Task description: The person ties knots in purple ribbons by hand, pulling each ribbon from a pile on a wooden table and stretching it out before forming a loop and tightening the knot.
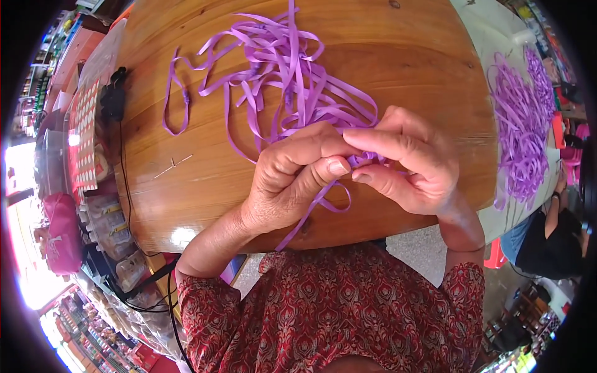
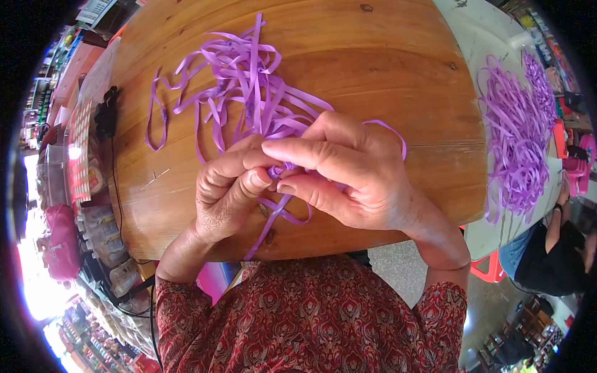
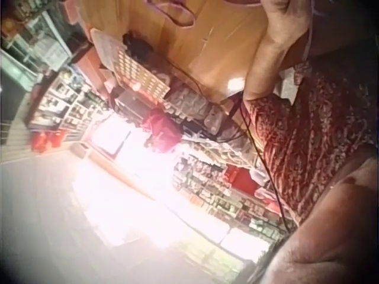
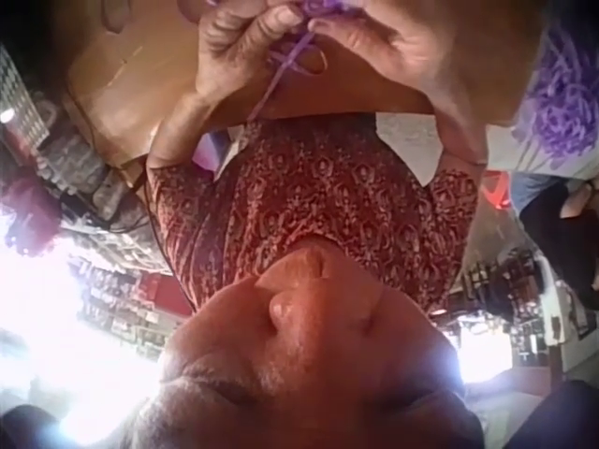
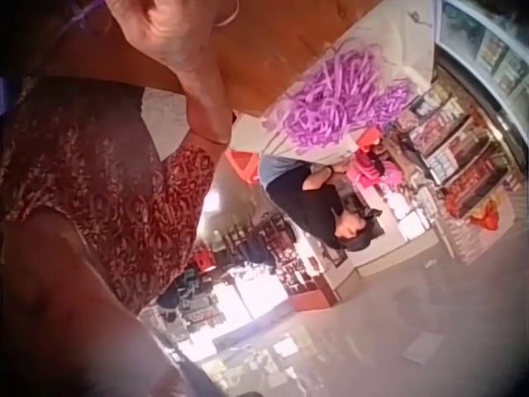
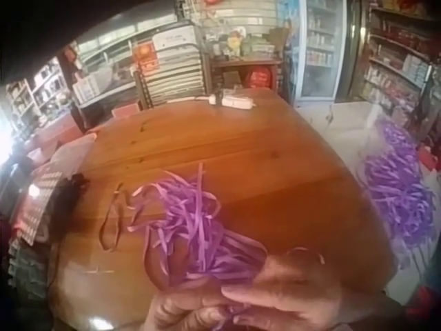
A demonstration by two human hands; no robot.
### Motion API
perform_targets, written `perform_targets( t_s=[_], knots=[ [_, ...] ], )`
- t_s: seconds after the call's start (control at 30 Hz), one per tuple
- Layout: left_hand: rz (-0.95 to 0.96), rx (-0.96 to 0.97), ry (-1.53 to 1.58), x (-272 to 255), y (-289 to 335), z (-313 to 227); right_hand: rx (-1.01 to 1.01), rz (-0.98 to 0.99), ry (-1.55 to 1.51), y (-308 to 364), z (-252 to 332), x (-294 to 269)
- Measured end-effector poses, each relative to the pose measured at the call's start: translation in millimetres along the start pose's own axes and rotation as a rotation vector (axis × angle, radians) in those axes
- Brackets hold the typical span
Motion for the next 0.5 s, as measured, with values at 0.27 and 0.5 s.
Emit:
perform_targets(
  t_s=[0.27,0.5],
  knots=[
    [0.015,0.137,-0.243,1.9,-2.3,-8.3,-0.165,-0.016,0.096,5.4,11.3,-0.4],
    [-0.011,0.144,-0.297,-1.6,0.1,-8.3,-0.1,0.0,0.144,3.8,7.3,3.5]
  ],
)
Point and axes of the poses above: each hand's wrist, its own y-axis away from the middle knuckle, its own x-axis out of the palm, z = x × y, the point moved 9 cm from there along -y, towards the middle knuckle, and after that the axes turned 11 degrees about -y, right-handed, at the moved point
